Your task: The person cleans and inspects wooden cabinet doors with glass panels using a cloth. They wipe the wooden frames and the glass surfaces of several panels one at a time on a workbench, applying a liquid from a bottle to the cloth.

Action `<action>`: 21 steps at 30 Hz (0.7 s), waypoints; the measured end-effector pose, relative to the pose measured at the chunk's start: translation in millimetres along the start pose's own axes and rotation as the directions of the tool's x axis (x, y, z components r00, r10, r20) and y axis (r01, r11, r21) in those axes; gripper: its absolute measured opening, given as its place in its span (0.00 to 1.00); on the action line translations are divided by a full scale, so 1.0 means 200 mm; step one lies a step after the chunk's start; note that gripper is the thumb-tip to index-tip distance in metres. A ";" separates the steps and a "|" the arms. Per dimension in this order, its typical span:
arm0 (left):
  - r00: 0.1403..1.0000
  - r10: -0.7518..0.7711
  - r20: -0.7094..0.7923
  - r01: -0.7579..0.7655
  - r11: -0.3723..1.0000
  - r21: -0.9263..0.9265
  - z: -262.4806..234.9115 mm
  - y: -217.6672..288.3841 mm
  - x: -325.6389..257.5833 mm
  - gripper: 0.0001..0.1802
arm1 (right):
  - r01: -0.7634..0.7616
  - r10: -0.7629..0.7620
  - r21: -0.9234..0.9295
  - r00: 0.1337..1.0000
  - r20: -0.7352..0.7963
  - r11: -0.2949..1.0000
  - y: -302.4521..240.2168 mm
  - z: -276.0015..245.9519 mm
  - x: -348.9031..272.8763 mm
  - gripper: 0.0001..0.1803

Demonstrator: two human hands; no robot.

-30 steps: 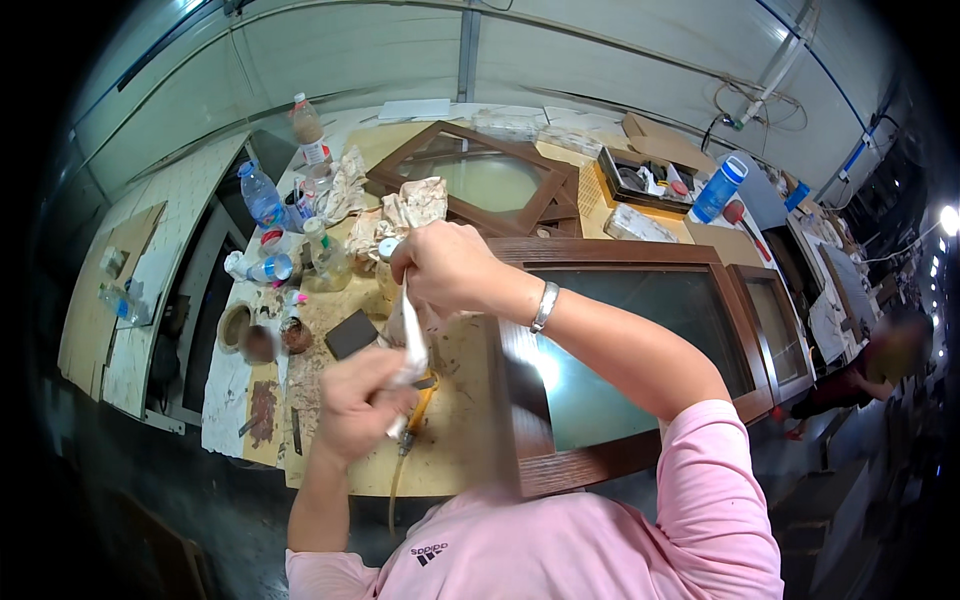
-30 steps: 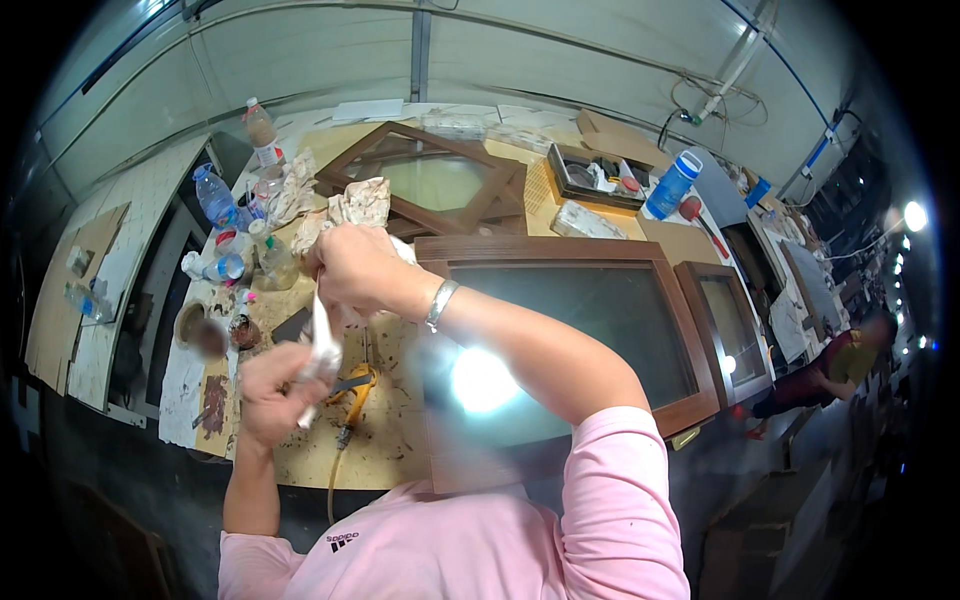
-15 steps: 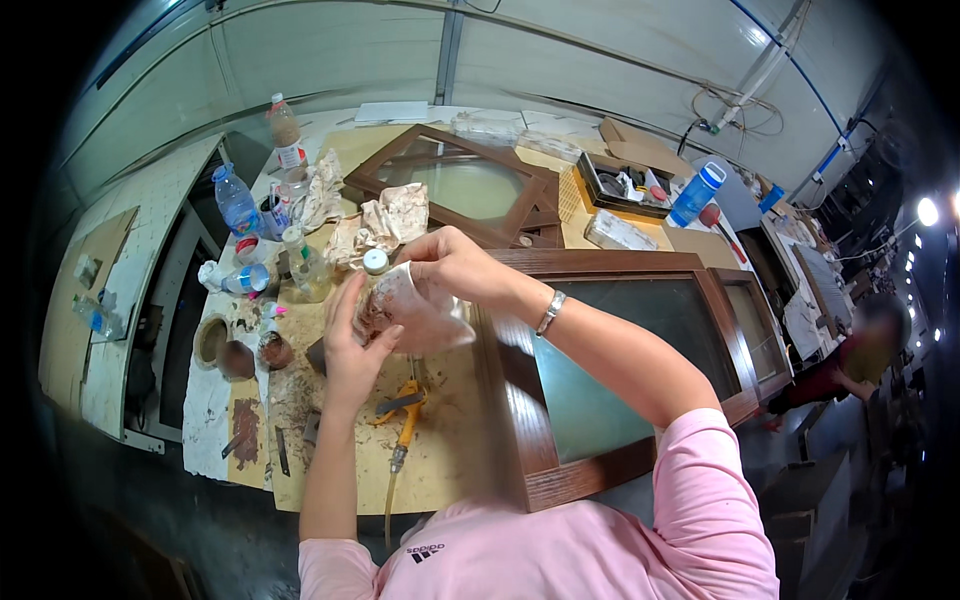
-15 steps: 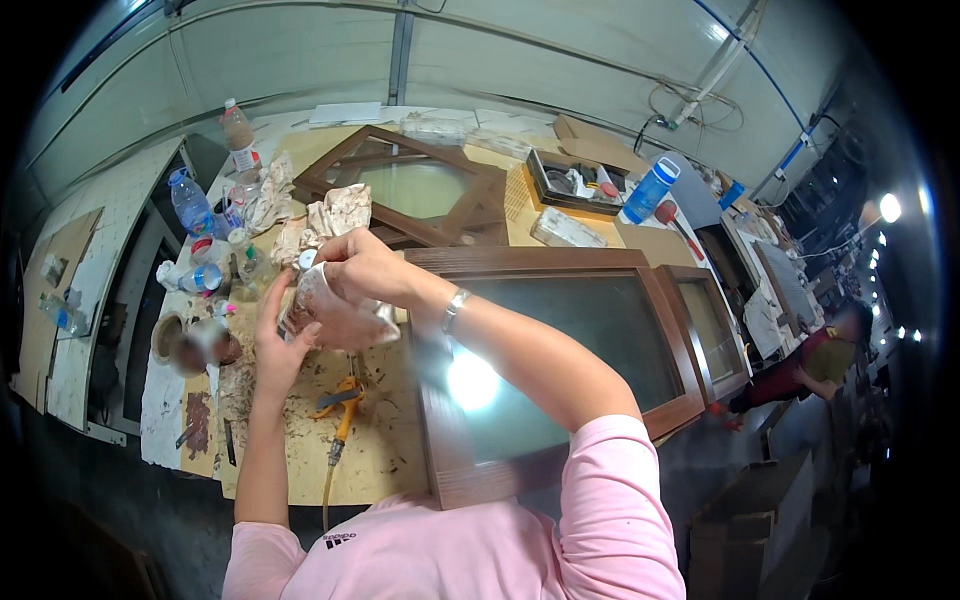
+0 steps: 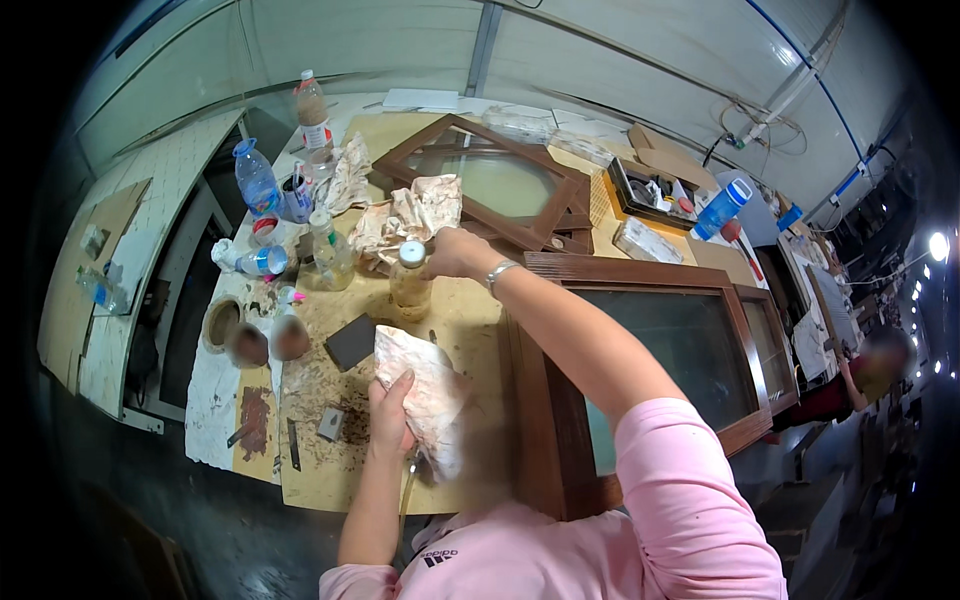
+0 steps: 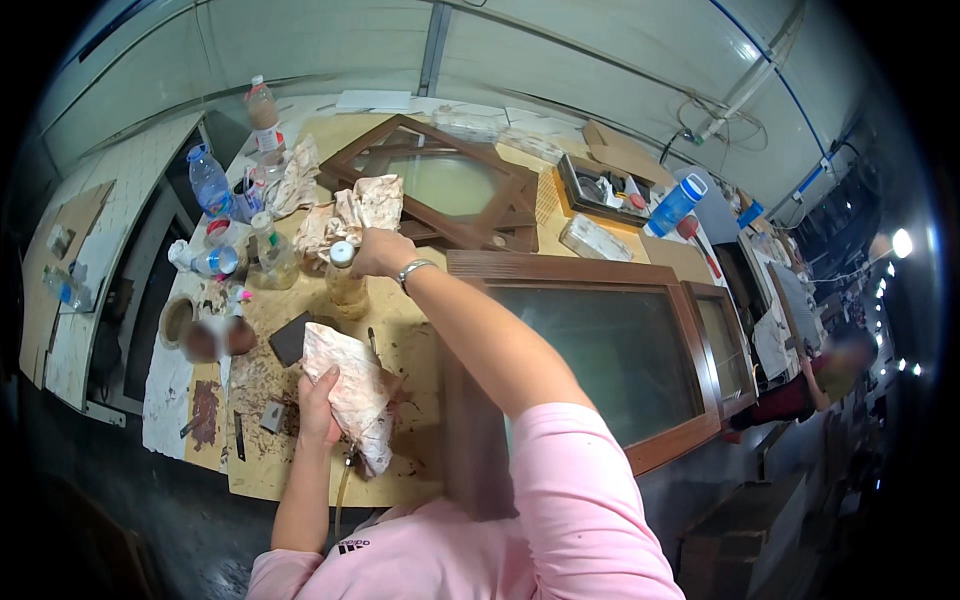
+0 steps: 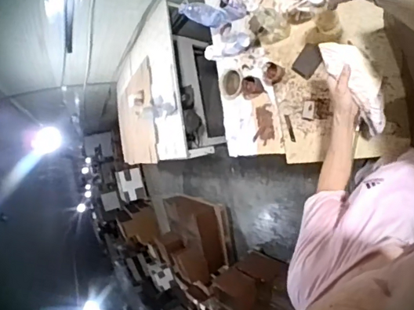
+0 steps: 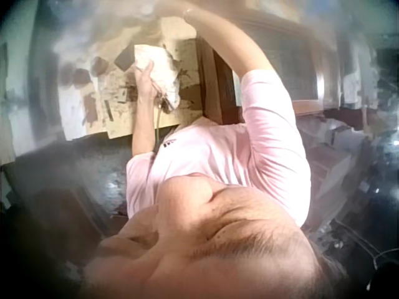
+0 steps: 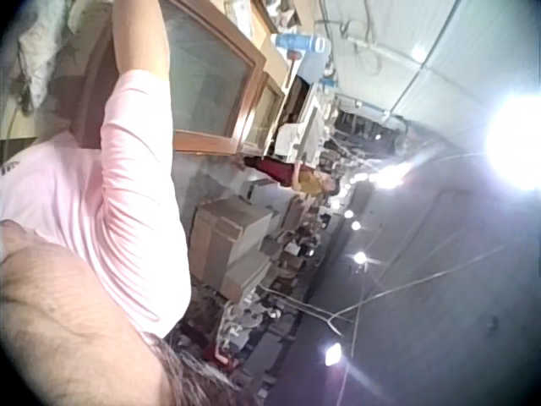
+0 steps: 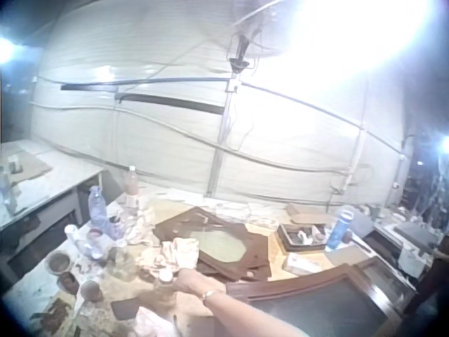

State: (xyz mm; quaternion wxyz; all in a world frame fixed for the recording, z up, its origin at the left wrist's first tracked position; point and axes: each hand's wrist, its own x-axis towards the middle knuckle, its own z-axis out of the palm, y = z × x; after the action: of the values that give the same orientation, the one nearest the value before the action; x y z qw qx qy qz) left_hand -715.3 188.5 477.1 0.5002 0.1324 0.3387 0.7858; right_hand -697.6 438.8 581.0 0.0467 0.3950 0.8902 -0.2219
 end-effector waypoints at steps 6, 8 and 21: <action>0.986 0.032 -0.163 -0.030 0.999 0.010 -0.05 -0.05 0.11 0.20 | 0.257 -0.216 0.436 0.966 -0.142 0.863 0.02 0.31 0.17 0.28; 0.983 0.020 -0.180 -0.019 1.000 0.008 -0.08 -0.07 0.14 0.20 | 0.220 -0.196 0.439 0.976 -0.100 0.871 -0.01 0.34 0.14 0.30; 0.988 0.071 -0.136 -0.045 0.982 0.185 -0.04 -0.02 0.27 0.27 | 0.652 -0.795 -0.547 0.605 -0.043 0.526 -0.10 0.28 -0.15 0.10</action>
State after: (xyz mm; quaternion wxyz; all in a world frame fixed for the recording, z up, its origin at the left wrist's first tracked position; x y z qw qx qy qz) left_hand -742.6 232.6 461.4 0.4376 0.1311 0.4396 0.7734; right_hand -697.6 382.4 546.1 -0.0848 -0.0128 0.9941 0.0660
